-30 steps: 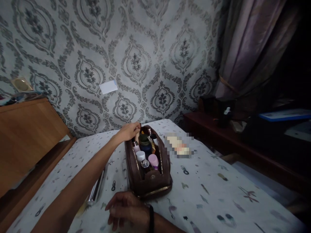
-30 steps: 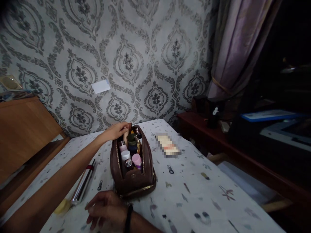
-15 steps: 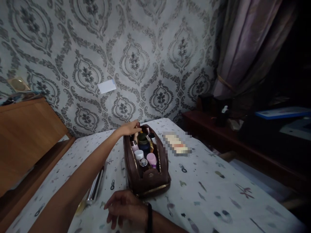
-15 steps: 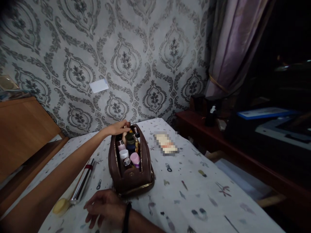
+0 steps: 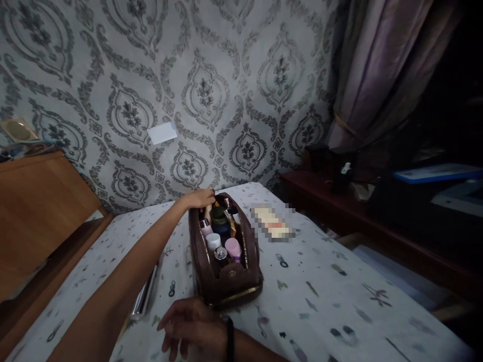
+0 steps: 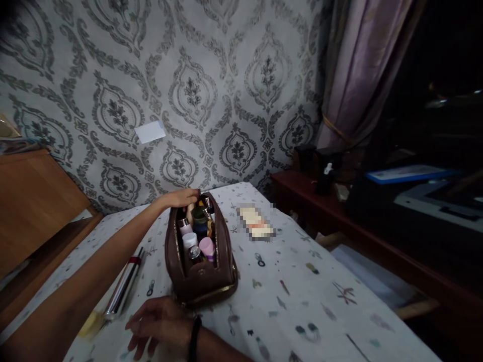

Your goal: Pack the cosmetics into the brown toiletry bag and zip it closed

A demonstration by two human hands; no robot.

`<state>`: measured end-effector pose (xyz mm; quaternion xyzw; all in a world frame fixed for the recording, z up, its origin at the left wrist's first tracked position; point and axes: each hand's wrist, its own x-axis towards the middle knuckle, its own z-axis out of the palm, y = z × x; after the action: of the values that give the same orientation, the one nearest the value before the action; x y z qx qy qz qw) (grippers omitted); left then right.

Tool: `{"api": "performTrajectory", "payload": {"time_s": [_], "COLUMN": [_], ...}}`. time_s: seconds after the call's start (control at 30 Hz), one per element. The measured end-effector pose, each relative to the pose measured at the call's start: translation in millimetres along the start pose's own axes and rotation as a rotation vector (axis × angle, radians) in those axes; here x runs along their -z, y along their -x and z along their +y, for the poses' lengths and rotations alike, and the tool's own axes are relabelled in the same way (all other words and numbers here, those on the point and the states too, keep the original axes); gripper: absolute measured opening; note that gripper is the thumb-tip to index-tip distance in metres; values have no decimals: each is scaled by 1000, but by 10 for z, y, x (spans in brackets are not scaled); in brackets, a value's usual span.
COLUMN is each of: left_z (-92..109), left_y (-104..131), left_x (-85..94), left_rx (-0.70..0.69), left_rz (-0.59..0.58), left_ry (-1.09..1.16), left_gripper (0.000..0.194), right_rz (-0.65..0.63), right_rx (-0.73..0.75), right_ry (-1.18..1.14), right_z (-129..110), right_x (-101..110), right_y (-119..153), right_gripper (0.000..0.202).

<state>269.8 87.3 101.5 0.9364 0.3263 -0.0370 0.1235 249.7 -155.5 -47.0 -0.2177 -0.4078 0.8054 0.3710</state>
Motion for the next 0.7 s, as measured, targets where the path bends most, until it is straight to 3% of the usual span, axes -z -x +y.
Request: {"api": "performTrajectory", "payload": {"time_s": [0.17, 0.4, 0.57, 0.7], "left_z": [33, 48, 16, -125], "left_y": [-22, 218, 375, 658], "left_x": [-26, 68, 122, 107], "left_rx": [-13, -45, -85, -59], "left_rz": [78, 182, 234, 366], "left_ry": [-43, 19, 101, 195], "left_gripper": [23, 53, 54, 52], "right_rz": [5, -7, -13, 36], "right_rx": [5, 9, 23, 46], "right_ry": [-5, 40, 49, 42], "right_z": [20, -5, 20, 64], "right_x": [13, 55, 61, 50], "right_y": [7, 3, -15, -11], "right_gripper": [59, 65, 65, 63]}}
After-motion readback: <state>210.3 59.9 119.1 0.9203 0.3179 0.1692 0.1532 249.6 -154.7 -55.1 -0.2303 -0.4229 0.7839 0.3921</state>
